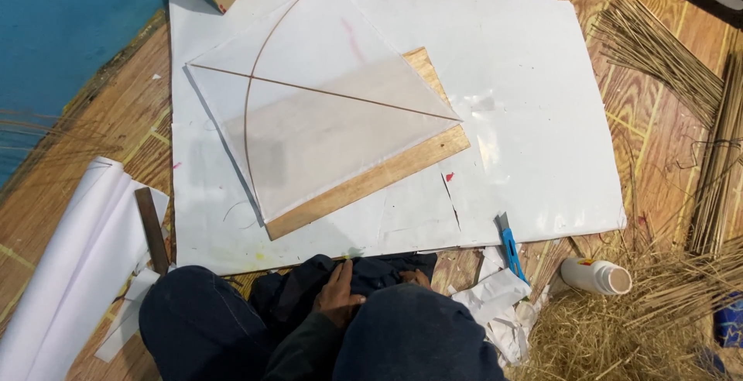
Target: Trimming excess plastic film from a kite frame using a utility knife and folding the edges over the frame.
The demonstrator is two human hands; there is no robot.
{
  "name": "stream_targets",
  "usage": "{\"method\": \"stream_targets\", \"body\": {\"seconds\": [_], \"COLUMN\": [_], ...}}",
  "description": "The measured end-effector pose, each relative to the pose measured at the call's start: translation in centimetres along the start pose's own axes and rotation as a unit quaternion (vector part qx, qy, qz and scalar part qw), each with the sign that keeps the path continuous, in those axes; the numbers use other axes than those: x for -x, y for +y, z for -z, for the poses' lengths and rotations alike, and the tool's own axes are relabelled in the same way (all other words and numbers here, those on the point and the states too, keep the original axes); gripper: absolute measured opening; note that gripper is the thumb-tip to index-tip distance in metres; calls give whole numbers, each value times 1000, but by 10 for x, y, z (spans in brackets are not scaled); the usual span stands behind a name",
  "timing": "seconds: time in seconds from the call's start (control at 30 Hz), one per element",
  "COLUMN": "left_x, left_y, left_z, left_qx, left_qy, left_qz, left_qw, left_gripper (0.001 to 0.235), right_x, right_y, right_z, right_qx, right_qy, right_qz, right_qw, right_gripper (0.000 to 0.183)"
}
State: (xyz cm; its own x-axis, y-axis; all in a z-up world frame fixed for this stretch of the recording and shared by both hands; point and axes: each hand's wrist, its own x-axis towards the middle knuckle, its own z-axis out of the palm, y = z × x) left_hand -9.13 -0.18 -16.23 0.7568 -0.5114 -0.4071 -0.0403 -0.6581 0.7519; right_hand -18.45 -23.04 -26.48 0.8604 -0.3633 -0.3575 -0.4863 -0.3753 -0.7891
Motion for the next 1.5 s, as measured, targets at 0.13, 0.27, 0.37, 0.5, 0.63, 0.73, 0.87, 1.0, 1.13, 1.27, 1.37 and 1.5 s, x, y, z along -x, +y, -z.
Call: {"method": "stream_targets", "body": {"seconds": [0.13,0.27,0.37,0.5,0.63,0.73,0.87,1.0,1.13,1.27,1.37,1.5], "left_x": [6,8,10,10,17,32,51,57,57,49,49,41], "left_y": [22,43,44,49,63,87,83,48,84,99,108,94], "left_z": [16,27,25,24,37,63,80,59,66,68,71,60], "left_qx": [-9,-67,-61,-77,-68,-49,-42,-29,-12,-72,-94,-123], "left_qy": [9,-48,-36,-22,-36,-73,-60,52,-2,-54,-57,-45], "left_qz": [-6,84,74,79,96,127,123,7,40,100,115,100], "left_qw": [1000,993,995,994,992,988,990,998,999,991,987,986], "left_gripper": [93,89,89,88,90,91,87,112,118,77,73,74], "right_x": [33,39,12,14,0,0,47,65,58,57,60,46], "right_y": [-50,-82,-35,-55,-24,46,28,-85,-166,-161,-135,-113], "right_z": [7,24,20,33,21,-7,-3,43,74,75,53,49], "right_qx": [-42,-32,10,68,58,-193,-88,20,-53,16,103,163], "right_qy": [75,89,16,-73,-132,62,29,-9,30,24,102,99], "right_qz": [-38,-15,45,41,27,231,144,54,-82,5,55,108], "right_qw": [996,995,999,994,989,952,985,998,995,1000,988,976], "right_gripper": [49,54,54,33,9,27,26,50,32,26,30,29]}}
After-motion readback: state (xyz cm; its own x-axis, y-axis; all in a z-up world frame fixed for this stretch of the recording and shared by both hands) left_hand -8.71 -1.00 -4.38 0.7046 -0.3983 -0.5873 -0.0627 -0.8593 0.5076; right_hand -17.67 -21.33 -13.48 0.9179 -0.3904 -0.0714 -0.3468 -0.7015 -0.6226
